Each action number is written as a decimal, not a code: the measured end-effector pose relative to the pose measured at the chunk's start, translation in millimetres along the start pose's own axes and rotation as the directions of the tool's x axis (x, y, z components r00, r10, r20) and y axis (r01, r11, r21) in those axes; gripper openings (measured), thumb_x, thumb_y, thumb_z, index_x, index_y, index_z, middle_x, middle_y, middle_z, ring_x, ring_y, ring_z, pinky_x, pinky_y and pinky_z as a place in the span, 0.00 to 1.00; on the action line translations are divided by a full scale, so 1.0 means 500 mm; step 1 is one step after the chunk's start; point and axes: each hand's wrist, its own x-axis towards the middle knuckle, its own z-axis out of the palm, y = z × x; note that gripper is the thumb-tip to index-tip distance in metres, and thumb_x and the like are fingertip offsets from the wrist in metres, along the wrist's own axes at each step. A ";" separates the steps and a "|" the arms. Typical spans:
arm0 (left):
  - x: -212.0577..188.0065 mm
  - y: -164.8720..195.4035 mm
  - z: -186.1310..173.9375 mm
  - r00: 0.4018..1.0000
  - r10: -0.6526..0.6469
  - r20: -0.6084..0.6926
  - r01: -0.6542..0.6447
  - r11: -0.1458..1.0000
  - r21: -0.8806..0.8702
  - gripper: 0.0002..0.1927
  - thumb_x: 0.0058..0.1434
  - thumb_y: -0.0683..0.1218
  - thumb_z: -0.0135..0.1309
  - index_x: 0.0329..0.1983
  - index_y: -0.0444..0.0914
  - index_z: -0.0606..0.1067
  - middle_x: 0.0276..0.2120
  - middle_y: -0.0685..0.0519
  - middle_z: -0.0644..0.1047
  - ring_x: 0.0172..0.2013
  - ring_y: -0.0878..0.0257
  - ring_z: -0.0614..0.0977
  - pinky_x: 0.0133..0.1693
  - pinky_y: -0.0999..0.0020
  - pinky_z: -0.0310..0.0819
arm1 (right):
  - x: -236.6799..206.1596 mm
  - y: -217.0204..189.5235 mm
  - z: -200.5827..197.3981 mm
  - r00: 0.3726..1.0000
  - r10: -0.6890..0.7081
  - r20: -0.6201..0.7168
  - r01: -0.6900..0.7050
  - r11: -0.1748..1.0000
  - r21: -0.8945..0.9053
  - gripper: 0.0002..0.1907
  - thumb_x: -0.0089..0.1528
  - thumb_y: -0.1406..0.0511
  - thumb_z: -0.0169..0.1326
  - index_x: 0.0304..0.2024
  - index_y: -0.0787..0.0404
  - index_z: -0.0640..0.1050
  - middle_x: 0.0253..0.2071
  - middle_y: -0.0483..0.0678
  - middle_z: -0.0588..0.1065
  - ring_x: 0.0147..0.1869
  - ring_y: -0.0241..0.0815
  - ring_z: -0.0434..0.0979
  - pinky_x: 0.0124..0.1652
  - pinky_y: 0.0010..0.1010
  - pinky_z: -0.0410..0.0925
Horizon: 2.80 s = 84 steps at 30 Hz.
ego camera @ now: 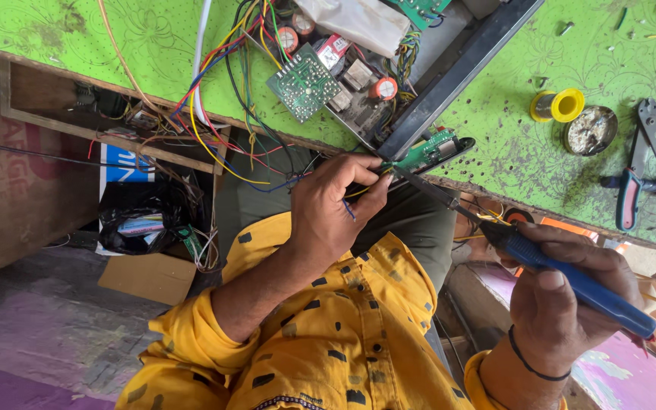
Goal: The person strips the ends of several colored wires, applies solder to the exposed strands, and then solders them to a small green circuit board. They use a soldering iron and solder wire, then trim excess wire with pliers.
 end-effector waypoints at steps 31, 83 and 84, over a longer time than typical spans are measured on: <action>-0.002 0.001 0.002 1.000 0.015 -0.009 -0.015 1.000 0.009 0.10 0.63 0.39 0.65 0.37 0.36 0.73 0.41 0.50 0.82 0.41 0.55 0.86 0.42 0.64 0.80 | -0.014 0.010 -0.019 1.000 -0.005 -0.012 0.005 0.999 0.042 0.14 0.77 0.66 0.59 0.52 0.69 0.68 0.45 0.56 0.72 0.54 0.54 0.80 0.52 0.47 0.80; -0.012 0.001 -0.009 0.999 -0.024 0.027 0.022 0.998 0.057 0.14 0.62 0.42 0.67 0.41 0.37 0.71 0.38 0.50 0.78 0.42 0.54 0.82 0.45 0.61 0.76 | -0.020 -0.041 -0.011 0.884 -0.456 -0.107 0.390 0.843 -0.371 0.17 0.70 0.59 0.61 0.49 0.65 0.73 0.52 0.61 0.71 0.55 0.57 0.77 0.51 0.45 0.73; -0.017 0.006 -0.014 0.997 -0.052 0.049 0.048 0.996 0.074 0.18 0.60 0.43 0.68 0.44 0.36 0.70 0.39 0.48 0.76 0.42 0.52 0.81 0.45 0.60 0.75 | -0.022 -0.046 0.005 0.860 -0.506 -0.064 0.436 0.795 -0.423 0.16 0.68 0.60 0.62 0.48 0.64 0.74 0.53 0.61 0.70 0.57 0.58 0.76 0.53 0.46 0.72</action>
